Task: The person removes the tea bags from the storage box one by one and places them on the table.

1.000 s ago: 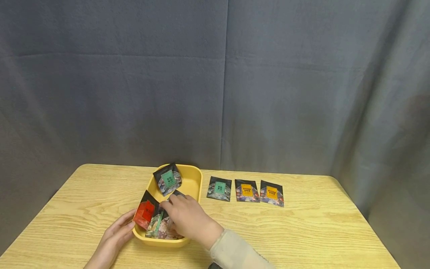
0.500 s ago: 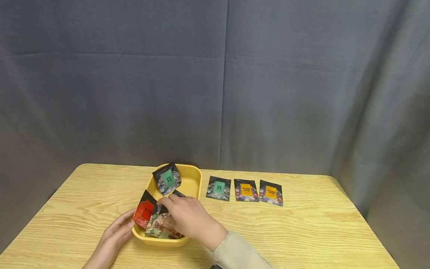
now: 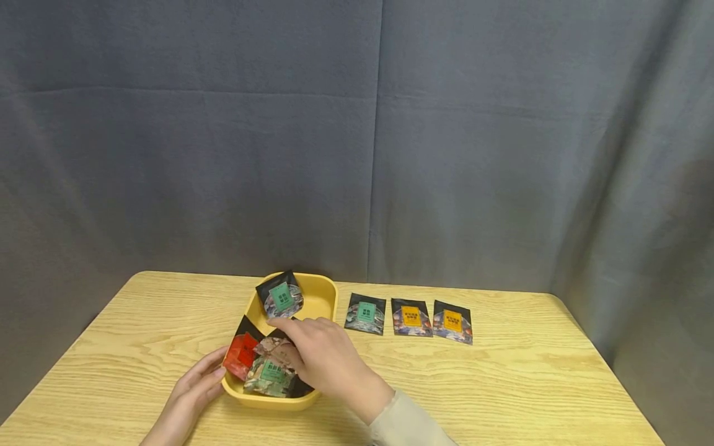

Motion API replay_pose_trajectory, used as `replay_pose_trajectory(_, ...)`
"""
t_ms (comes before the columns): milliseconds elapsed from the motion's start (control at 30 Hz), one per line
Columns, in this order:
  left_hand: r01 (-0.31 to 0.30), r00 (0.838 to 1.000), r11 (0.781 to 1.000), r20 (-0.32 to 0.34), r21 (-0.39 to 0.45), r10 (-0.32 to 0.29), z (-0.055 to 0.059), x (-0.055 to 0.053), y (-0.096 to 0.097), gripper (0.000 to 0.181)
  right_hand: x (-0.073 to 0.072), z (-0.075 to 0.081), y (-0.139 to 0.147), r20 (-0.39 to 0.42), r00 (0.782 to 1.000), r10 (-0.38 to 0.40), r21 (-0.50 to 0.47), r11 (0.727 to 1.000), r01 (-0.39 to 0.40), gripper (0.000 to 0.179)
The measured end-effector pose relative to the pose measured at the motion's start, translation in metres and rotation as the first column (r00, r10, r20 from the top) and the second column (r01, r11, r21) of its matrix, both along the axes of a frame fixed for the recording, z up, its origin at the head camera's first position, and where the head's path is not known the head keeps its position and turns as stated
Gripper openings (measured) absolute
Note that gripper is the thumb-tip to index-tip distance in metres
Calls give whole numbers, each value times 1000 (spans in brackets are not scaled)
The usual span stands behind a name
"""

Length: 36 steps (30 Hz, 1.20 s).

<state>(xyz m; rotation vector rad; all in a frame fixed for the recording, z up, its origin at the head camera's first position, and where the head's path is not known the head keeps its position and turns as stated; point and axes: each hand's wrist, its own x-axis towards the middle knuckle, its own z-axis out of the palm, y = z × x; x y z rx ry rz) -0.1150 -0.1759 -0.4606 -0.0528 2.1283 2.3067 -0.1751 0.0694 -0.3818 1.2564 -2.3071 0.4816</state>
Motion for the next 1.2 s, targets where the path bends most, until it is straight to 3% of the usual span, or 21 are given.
replay_pose_trajectory(267,-9,1000,1000,-9,10,9,0,0,0,52,3,1,13,15,999,-45,-160,986,46,51)
replay_pose_trajectory(533,-10,1000,1000,-5,28,10,-1,1,0,52,2,0,35,-8,994,-108,-249,963,102,51)
replay_pose_trajectory(833,-4,1000,1000,-9,22,4,0,0,0,53,0,2,68,69,985,-160,-306,936,173,51)
replay_pose_trajectory(1200,-6,1000,1000,-11,27,7,1,0,0,53,-6,-1,102,58,965,-257,-290,920,263,52)
